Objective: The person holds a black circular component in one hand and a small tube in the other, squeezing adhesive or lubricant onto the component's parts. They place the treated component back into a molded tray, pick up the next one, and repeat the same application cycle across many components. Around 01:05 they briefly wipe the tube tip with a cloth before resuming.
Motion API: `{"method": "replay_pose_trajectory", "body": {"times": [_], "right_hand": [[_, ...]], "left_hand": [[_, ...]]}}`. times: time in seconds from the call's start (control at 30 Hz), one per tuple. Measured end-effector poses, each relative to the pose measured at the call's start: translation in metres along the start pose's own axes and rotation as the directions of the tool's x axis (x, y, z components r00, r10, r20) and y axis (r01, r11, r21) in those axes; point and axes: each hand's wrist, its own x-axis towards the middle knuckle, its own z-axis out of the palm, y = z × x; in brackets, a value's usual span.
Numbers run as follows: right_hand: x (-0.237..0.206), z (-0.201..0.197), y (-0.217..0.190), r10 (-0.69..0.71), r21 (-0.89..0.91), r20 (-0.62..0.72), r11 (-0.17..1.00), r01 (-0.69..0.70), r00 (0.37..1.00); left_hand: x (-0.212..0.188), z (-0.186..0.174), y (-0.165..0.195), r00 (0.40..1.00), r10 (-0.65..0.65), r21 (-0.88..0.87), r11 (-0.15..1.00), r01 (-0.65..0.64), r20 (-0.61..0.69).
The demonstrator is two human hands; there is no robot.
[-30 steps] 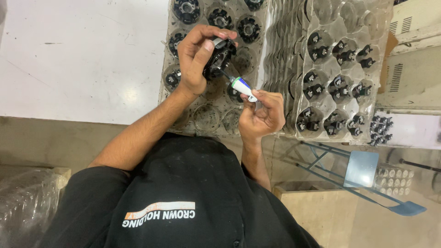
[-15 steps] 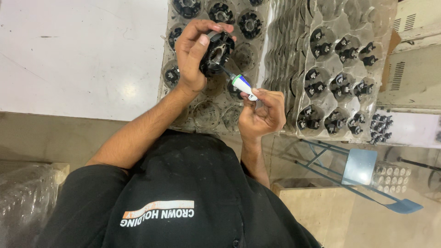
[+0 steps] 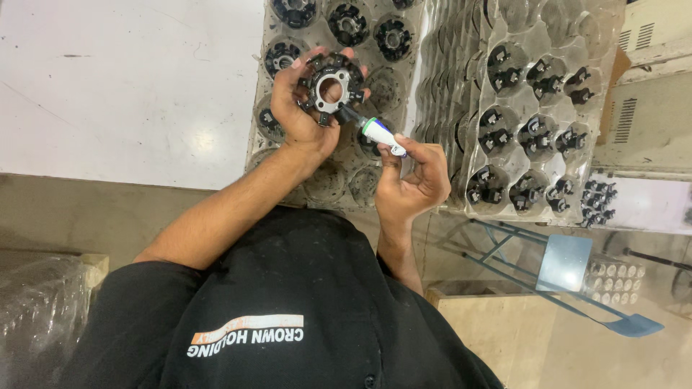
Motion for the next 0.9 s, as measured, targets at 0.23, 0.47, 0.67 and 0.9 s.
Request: {"method": "replay_pose_trajectory", "body": {"times": [0.23,0.47,0.67,0.9], "right_hand": [[-0.001,-0.005,0.001,0.027,-0.021,-0.056,0.999,-0.028,0.998],[0.000,0.007,0.008,-0.143,0.049,-0.068,0.988,0.146,0.987],[0.001,0.008,0.010,-0.145,-0.037,-0.063,0.989,0.143,0.987],[-0.001,0.008,0.013,-0.104,0.045,-0.081,0.993,0.108,0.991]], "left_hand": [[-0.007,-0.001,-0.001,0.991,-0.134,-0.181,0.975,0.129,-0.014],[-0.007,0.003,0.001,0.983,-0.179,-0.195,0.966,0.168,-0.040],[-0.009,0.001,0.002,0.985,-0.159,-0.182,0.973,0.145,-0.064],[-0.005,-0.002,0.003,0.977,-0.200,-0.231,0.956,0.180,-0.070]]}}
